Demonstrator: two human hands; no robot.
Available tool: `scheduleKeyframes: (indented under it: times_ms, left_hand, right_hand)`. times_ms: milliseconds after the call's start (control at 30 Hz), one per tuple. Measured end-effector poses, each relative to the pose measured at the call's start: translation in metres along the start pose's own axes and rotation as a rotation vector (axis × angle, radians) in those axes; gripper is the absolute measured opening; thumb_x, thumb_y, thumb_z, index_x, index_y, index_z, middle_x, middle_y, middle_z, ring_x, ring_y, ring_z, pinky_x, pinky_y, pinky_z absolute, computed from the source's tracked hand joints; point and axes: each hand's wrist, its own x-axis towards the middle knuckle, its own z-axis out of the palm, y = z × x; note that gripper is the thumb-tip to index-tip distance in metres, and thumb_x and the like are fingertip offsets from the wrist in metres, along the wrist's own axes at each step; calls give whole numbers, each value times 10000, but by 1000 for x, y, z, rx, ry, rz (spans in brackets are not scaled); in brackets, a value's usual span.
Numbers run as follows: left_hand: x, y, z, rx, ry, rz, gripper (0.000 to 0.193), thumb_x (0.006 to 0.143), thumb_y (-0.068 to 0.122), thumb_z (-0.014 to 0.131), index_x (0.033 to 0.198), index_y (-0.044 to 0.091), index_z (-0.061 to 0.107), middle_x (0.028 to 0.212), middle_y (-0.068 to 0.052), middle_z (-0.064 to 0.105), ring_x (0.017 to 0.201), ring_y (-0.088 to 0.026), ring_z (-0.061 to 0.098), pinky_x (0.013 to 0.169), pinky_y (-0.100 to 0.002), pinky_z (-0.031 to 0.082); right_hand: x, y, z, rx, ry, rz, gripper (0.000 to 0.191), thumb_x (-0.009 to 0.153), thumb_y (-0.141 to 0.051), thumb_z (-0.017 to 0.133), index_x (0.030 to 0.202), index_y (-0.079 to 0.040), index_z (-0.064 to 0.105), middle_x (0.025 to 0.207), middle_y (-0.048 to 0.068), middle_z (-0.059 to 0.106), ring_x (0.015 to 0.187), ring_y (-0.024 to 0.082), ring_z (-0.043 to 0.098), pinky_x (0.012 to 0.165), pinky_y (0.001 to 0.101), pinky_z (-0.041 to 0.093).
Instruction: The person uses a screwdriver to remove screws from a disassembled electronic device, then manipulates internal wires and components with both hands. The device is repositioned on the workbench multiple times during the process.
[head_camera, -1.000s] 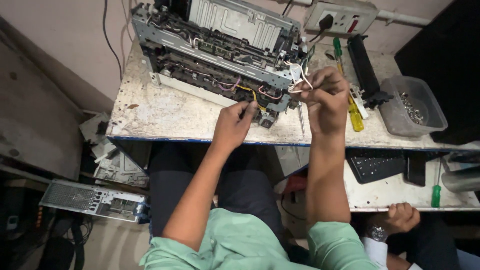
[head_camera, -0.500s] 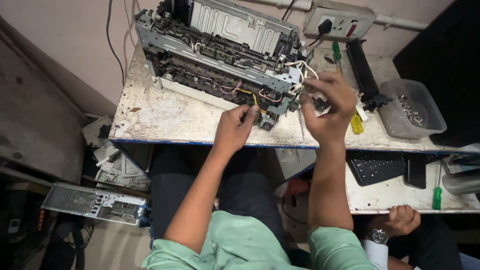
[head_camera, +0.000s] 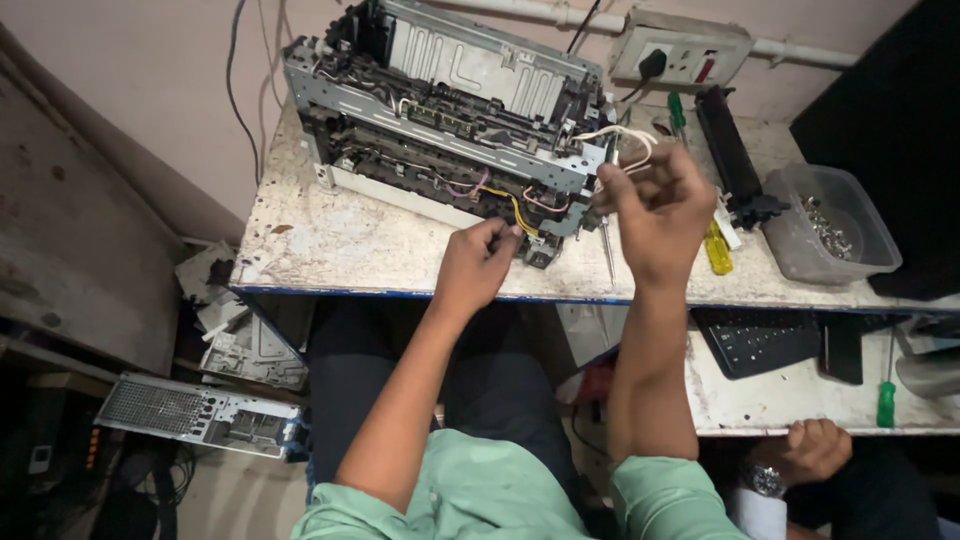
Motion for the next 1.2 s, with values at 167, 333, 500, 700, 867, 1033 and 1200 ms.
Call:
scheduleKeyframes:
  times_ms: [167, 333, 500, 700, 867, 1033, 1200]
  left_hand:
    - [0, -3, 2, -4, 3, -10, 267, 962, 200, 671, 813, -19, 637, 571, -119, 550, 482, -128, 464, 488, -324, 393]
    - [1, -5, 2, 14, 0, 0, 269, 974, 194, 669, 817, -21, 629, 581, -130, 543, 488, -131, 460, 498, -321, 403]
    - [1, -6, 3, 13, -3, -9, 270, 972, 192, 675, 822, -26, 621, 584, -150, 530, 503, -146, 438, 502, -330, 400]
    - [2, -5, 1, 15, -1, -11, 257, 966, 193, 678, 829, -19, 633, 586, -148, 546, 498, -147, 451, 502, -333, 408]
    - [0, -7, 1, 37, 9, -22, 238, 956, 188, 680, 834, -14, 646, 591, -147, 549, 474, -158, 464, 500, -332, 407]
    - [0, -8, 3, 6, 9, 35, 258, 969, 184, 675, 816, -17, 623, 597, -143, 545, 499, -169, 455, 509, -337, 410]
    - [0, -9, 3, 40, 0, 18, 287, 978, 197, 681, 807, -23, 615, 594, -154, 530, 499, -176, 446, 508, -345, 401]
  right_hand:
    - [16, 17, -14, 421, -44, 219, 250, 934, 23, 757, 1027, -57, 540, 840, 71, 691, 649, 161, 714, 583, 272, 593]
    - [19, 28, -23, 279, -18, 139, 275, 937, 39, 792, 1024, -46, 545, 860, 64, 677, 688, 152, 705, 608, 265, 578]
    - [16, 31, -19, -184, 64, -197, 264, 962, -8, 871, 977, -4, 608, 883, 75, 713, 788, 138, 733, 683, 251, 576]
    - [14, 16, -19, -479, -94, -397, 238, 922, -49, 907, 949, 12, 678, 911, 89, 741, 774, 137, 720, 665, 250, 540]
    - [10, 7, -36, -424, -250, -370, 128, 1049, 45, 758, 1173, 27, 735, 1091, 136, 735, 906, 154, 717, 755, 251, 548]
    - [9, 13, -41, -144, -229, -202, 227, 1024, 27, 783, 1240, 13, 717, 1187, 118, 708, 1028, 168, 739, 865, 281, 609]
    - [7, 11, -40, -169, -208, -116, 310, 946, 0, 819, 1233, 8, 703, 1066, 117, 776, 996, 175, 787, 833, 278, 646]
